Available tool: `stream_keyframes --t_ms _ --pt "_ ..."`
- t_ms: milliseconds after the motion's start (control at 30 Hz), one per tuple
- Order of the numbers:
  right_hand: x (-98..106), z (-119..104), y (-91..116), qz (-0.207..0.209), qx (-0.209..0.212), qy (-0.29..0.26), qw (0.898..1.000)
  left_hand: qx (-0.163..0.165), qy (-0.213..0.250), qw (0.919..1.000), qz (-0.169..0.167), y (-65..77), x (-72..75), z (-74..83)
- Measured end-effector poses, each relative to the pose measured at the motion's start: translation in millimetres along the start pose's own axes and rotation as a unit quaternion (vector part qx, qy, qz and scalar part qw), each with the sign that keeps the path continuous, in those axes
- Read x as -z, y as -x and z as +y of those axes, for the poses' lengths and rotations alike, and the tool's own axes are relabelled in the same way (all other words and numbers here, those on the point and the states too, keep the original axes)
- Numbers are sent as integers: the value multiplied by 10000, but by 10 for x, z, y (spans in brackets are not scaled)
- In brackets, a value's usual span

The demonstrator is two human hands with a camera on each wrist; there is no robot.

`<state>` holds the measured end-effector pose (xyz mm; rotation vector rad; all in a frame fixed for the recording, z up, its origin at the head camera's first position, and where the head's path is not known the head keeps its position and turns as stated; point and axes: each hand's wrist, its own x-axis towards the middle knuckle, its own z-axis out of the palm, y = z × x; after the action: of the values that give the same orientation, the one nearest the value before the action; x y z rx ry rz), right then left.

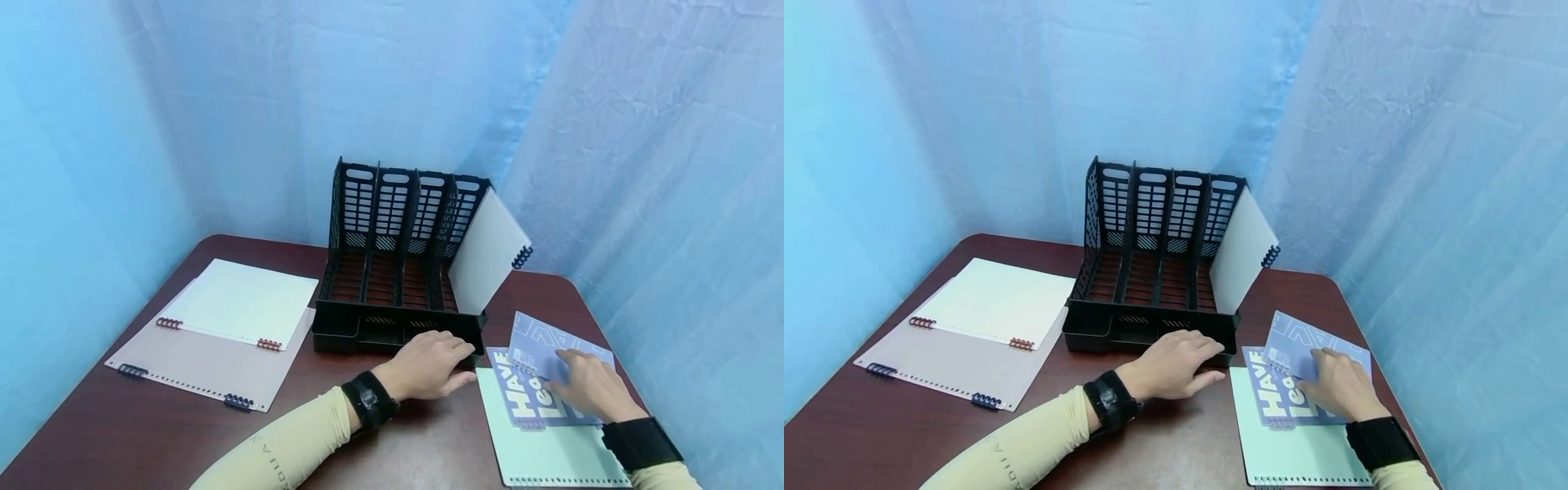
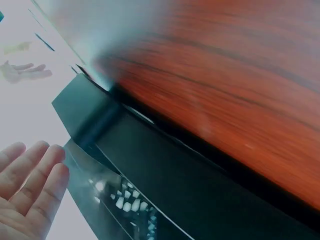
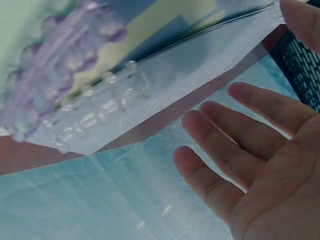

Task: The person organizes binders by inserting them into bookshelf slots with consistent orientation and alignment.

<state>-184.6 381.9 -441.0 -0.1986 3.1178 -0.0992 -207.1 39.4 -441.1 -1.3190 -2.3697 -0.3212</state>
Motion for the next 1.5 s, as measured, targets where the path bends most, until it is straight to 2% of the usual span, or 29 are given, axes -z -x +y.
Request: stream_keyframes --t_ms 167,333,633,767,900,1133,1333,1500 --pt "-55 66 20 -324 -115 -18 9994 -118 -84 9998 -167 -145 -45 133" --pt "-96 104 50 -532 -252 -98 9982 -148 -83 9985 -524 -278 -108 228" --pt "-105 39 162 -302 -99 -91 9995 -264 -132 9933 -1120 -548 -234 445" --pt "-140 -17 215 -11 266 3 9996 -289 -193 9887 -1460 -680 -320 567" --pt "-181 -53 252 317 919 348 9947 -307 -449 9860 -1574 -783 -432 662" --pt "-208 -117 255 682 1859 1013 9750 -90 -897 9835 -1571 -845 -631 736" --pt "-219 -153 243 823 2175 1386 9627 23 -1363 9751 -1750 -858 -723 789" --pt "-258 -141 234 1222 2578 1447 9475 -4 -1558 9698 -1875 -896 -746 850"
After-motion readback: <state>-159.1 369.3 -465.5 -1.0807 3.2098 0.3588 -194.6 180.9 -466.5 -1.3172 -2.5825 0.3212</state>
